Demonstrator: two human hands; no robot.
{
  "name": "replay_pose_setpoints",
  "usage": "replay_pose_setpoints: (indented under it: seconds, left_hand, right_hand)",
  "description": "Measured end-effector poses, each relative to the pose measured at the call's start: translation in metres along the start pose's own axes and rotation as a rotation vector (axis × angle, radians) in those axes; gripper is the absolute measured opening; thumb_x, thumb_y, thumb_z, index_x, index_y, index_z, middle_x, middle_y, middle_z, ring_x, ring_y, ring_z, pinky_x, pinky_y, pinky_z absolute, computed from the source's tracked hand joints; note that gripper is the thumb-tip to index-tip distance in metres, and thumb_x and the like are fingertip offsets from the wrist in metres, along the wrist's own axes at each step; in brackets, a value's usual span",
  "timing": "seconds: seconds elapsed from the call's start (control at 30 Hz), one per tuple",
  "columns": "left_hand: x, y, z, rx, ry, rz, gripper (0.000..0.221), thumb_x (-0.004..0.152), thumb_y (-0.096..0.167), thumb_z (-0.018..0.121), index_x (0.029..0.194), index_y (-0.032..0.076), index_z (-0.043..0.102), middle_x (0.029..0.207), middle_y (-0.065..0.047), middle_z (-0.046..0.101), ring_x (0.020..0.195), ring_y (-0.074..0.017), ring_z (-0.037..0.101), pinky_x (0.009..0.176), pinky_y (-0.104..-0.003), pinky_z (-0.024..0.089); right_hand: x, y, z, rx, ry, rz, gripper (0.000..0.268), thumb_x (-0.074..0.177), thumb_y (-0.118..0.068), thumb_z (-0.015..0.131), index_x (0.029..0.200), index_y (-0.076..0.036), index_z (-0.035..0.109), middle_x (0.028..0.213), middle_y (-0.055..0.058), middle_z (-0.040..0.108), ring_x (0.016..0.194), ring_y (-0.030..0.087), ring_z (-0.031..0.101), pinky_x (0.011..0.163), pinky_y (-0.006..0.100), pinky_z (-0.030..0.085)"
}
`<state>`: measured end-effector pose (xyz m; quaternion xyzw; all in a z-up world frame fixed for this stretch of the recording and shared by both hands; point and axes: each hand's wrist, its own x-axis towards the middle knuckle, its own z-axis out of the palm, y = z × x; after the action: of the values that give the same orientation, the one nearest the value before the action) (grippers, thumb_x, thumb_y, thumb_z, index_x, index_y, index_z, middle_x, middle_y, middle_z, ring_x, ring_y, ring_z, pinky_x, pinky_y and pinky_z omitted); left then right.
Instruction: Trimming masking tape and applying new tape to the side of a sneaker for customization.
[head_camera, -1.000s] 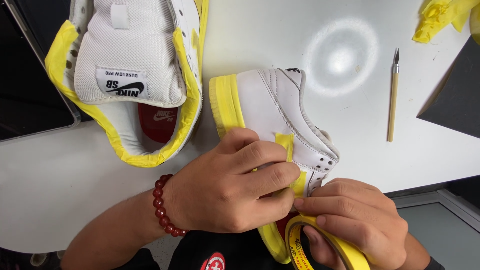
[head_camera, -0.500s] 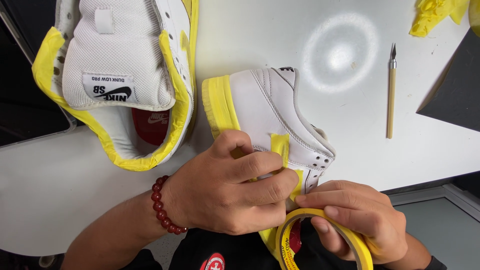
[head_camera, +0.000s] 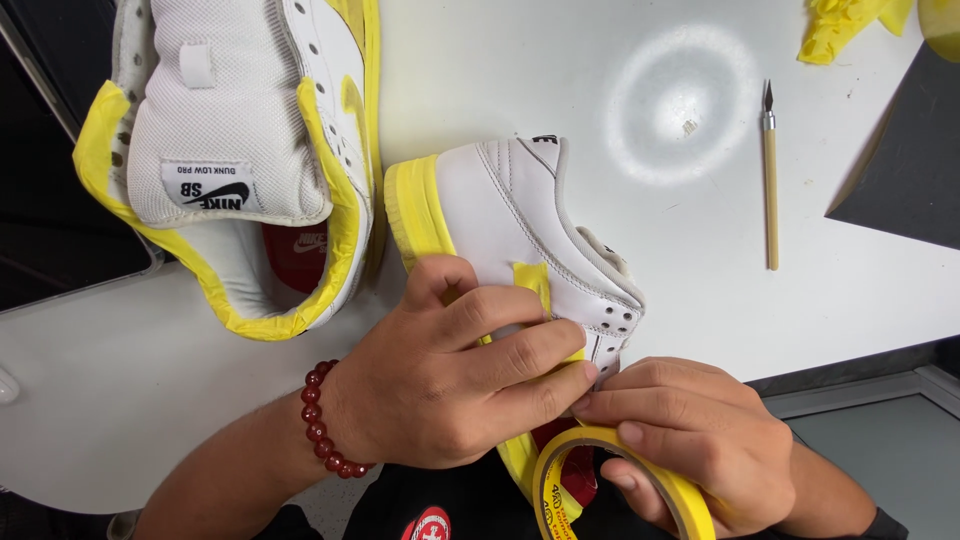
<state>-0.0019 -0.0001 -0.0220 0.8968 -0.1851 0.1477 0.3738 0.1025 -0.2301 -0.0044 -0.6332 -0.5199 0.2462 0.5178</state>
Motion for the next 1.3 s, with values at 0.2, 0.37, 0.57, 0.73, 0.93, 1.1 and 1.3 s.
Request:
replay_pose_setpoints:
  seconds: [0.2, 0.37, 0.57, 0.73, 0.93, 1.1, 1.3]
  left_hand:
    - [-0.017, 0.0, 0.007, 0.006, -0.031, -0.001, 0.024, 0.103, 0.028, 0.073, 0.125, 0.021, 0.077, 0.136, 0.005, 0.061, 0.139, -0.0182, 0.049, 0.11, -0.048, 0.032]
    - [-0.016, 0.001, 0.007, -0.02, -0.069, -0.013, 0.017, 0.104, 0.037, 0.078, 0.116, 0.026, 0.074, 0.141, 0.005, 0.055, 0.15, -0.0254, 0.041, 0.12, -0.075, 0.012]
    - [-0.004, 0.011, -0.01, -0.015, -0.123, -0.077, 0.026, 0.097, 0.034, 0.078, 0.119, 0.023, 0.074, 0.151, -0.003, 0.052, 0.151, -0.0331, 0.038, 0.118, -0.076, 0.019]
    - [0.039, 0.006, -0.018, 0.103, -0.247, -0.177, 0.058, 0.087, 0.026, 0.077, 0.143, 0.026, 0.066, 0.149, -0.009, 0.052, 0.148, -0.0338, 0.04, 0.115, -0.072, 0.028]
    - [0.096, -0.013, -0.015, 0.118, -0.606, -0.13, 0.07, 0.063, 0.057, 0.087, 0.117, 0.018, 0.067, 0.126, -0.013, 0.062, 0.135, -0.0351, 0.043, 0.098, -0.07, 0.034]
    - [0.133, 0.017, -0.022, 0.035, -0.947, -0.423, 0.064, 0.06, 0.049, 0.086, 0.109, 0.015, 0.063, 0.089, -0.005, 0.073, 0.101, -0.0262, 0.069, 0.087, -0.048, 0.048]
    - [0.118, 0.066, -0.021, 0.135, -0.579, -0.558, 0.06, 0.074, 0.049, 0.082, 0.119, 0.015, 0.061, 0.078, -0.01, 0.074, 0.079, -0.0339, 0.071, 0.079, -0.052, 0.047]
  right_hand:
    - [0.014, -0.016, -0.003, -0.151, -0.085, -0.058, 0.028, 0.094, -0.013, 0.069, 0.106, 0.002, 0.049, 0.096, 0.023, 0.07, 0.085, 0.034, 0.075, 0.072, 0.043, 0.063]
    - [0.017, -0.024, -0.008, -0.252, -0.098, -0.032, 0.024, 0.093, -0.01, 0.074, 0.1, 0.001, 0.054, 0.097, 0.022, 0.071, 0.087, 0.033, 0.077, 0.073, 0.04, 0.063]
    - [0.012, -0.033, -0.027, -0.127, -0.166, 0.088, 0.022, 0.087, -0.005, 0.074, 0.105, 0.0, 0.064, 0.107, 0.019, 0.073, 0.092, 0.03, 0.078, 0.074, 0.034, 0.064]
    - [0.002, -0.033, -0.028, 0.065, -0.209, 0.216, 0.025, 0.087, -0.01, 0.077, 0.11, -0.006, 0.068, 0.114, 0.015, 0.075, 0.097, 0.025, 0.078, 0.077, 0.031, 0.063]
    - [-0.012, -0.035, -0.028, 0.146, -0.168, 0.258, 0.028, 0.087, -0.012, 0.078, 0.112, -0.004, 0.071, 0.109, 0.01, 0.078, 0.103, 0.025, 0.079, 0.084, 0.034, 0.063]
    - [-0.024, -0.035, -0.043, 0.328, -0.167, 0.379, 0.022, 0.087, -0.011, 0.078, 0.108, -0.004, 0.075, 0.108, 0.01, 0.08, 0.101, 0.023, 0.08, 0.086, 0.034, 0.061]
    - [-0.024, -0.035, -0.1, 0.286, -0.321, 0.376, 0.024, 0.08, -0.006, 0.08, 0.103, -0.004, 0.077, 0.111, 0.01, 0.079, 0.102, 0.024, 0.078, 0.09, 0.035, 0.059]
